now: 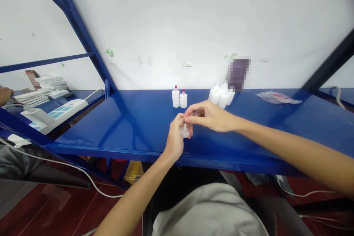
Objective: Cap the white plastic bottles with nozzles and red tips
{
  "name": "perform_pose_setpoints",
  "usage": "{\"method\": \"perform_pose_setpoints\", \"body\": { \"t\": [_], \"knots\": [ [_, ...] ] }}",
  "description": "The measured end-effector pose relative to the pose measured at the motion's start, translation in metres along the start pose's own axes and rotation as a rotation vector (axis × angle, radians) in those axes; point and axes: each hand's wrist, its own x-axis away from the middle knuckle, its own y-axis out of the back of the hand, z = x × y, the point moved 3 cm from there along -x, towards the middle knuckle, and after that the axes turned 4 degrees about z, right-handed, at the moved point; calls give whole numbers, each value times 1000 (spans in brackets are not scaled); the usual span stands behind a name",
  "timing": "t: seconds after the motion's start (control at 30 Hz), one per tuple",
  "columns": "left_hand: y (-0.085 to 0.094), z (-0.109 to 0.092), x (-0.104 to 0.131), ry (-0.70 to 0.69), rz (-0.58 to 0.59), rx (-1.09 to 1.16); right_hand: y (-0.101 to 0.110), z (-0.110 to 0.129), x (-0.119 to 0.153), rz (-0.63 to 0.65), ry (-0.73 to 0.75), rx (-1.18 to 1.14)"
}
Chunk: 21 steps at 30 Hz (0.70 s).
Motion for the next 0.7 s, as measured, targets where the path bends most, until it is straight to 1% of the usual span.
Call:
{"method": "perform_pose_setpoints", "body": {
  "t": [0.1, 0.23, 0.37, 0.57, 0.63, 0.7],
  "knots": [
    [0, -3, 1, -8, 1, 25, -5, -6, 0, -59, 5, -101],
    [1, -3, 2, 16, -20, 32, -11, -9, 1, -76, 11, -149],
    [1, -3, 2, 26, -32, 41, -16, -9, 3, -132, 9, -185],
    [3, -3, 4, 44, -17, 21, -24, -11, 7, -200, 0, -17],
    [4, -4, 5, 43, -2, 11, -26, -10, 6, -218, 20, 39],
    [4, -4, 4, 42, -10, 8, -27, -7, 5, -242, 66, 151]
  ]
}}
